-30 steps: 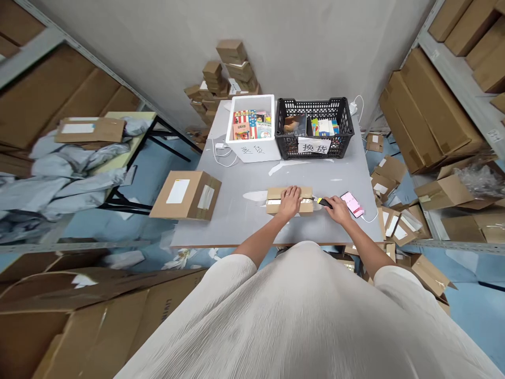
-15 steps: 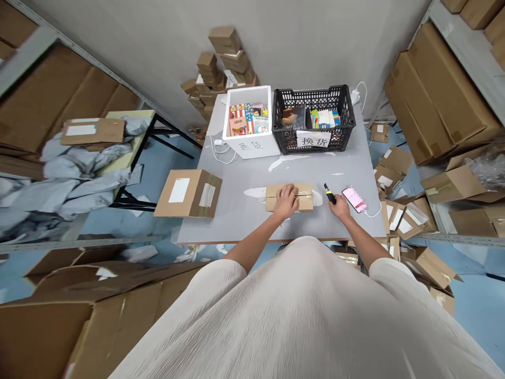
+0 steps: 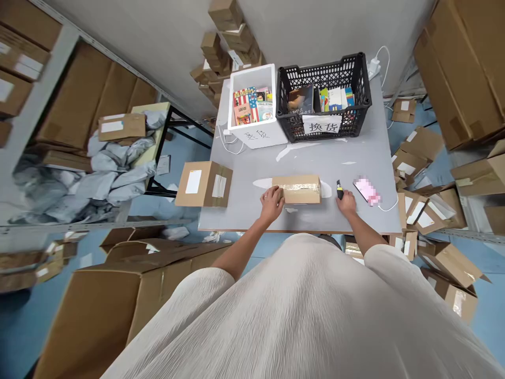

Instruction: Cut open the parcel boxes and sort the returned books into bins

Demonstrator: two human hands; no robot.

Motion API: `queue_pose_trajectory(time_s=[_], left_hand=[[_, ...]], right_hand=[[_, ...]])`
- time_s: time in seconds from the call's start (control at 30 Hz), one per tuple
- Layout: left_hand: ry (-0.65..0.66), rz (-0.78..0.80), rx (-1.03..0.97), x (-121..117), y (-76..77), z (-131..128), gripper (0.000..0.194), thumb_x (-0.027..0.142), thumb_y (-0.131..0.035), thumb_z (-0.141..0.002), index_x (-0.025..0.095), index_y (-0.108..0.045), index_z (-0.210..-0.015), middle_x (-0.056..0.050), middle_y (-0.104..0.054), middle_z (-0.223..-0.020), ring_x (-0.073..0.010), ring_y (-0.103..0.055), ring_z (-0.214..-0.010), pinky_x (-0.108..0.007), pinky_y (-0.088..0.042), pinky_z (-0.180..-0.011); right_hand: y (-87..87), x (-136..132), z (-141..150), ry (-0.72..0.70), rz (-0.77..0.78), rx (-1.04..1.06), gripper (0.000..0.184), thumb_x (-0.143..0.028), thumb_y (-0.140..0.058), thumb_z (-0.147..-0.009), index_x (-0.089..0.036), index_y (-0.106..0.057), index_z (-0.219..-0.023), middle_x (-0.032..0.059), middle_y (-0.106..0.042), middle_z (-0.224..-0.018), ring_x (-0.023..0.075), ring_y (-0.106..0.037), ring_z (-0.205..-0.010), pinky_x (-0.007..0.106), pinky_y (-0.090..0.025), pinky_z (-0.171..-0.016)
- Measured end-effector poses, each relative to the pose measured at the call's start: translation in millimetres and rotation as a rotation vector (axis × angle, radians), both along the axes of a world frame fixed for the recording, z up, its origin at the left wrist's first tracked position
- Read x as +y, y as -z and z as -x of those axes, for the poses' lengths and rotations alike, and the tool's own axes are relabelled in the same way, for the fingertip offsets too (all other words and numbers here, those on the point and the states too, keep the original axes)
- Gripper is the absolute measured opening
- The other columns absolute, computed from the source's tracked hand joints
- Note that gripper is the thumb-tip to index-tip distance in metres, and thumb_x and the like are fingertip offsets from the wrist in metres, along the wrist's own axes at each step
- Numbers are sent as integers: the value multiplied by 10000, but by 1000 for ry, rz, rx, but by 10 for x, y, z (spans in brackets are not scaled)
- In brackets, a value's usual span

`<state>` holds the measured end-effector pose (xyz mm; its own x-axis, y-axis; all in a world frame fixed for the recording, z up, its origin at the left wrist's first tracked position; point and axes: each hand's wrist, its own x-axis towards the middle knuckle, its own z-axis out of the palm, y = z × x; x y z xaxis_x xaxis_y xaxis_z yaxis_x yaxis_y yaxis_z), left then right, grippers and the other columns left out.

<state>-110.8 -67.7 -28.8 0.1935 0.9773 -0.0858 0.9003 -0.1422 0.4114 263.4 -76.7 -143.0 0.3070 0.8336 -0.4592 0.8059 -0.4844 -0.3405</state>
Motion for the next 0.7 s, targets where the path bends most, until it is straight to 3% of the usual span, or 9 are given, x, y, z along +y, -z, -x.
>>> queue_pose_trajectory(time_s=[0.17, 0.27, 0.37, 0.53, 0.7], left_hand=[[-36, -11, -52, 35, 51, 116, 444, 305, -470, -1078, 277, -626, -1493, -165, -523, -1679, -353, -429, -1605, -599, -318, -1310], [-59, -22, -110, 87, 122, 159, 459, 328, -494, -1072, 273, -605, -1514, -171, -480, -1710, -361, -414, -1618, -603, -318, -1322], [-122, 10, -178, 137, 201, 175, 611, 379, -565, -1039, 247, -486, -1631, -202, -418, -1750, -399, -383, -1634, -637, -349, -1301], [-118, 53, -281, 162, 256, 193, 805, 390, -597, -1022, 254, -291, -1755, -206, -488, -1710, -395, -436, -1598, -630, -389, -1273], [-32, 1, -315, 202, 221, 246, 952, 406, -654, -1015, 278, -148, -1812, -182, -412, -1796, -387, -391, -1654, -582, -381, -1281]], right_hand=[[-77, 8, 124, 76, -129, 40, 508, -399, -607, -1004, -148, -610, -1445, 254, -611, -1463, 418, -582, -1368, 557, -489, -1144], [-250, 101, 296, 107, -314, 205, 486, -364, -535, -1008, -169, -614, -1446, 227, -640, -1434, 363, -648, -1278, 534, -514, -1145], [-486, 201, 511, 100, -447, 377, 483, -403, -521, -1008, -198, -624, -1432, 180, -690, -1376, 305, -709, -1117, 504, -568, -1087], [-892, 202, 786, 35, -449, 455, 512, -432, -542, -1001, -236, -618, -1468, 133, -755, -1322, 292, -718, -1147, 485, -588, -1076], [-1217, 182, 897, 13, -466, 418, 601, -441, -498, -1035, -236, -500, -1600, 154, -743, -1403, 302, -704, -1265, 501, -557, -1142]])
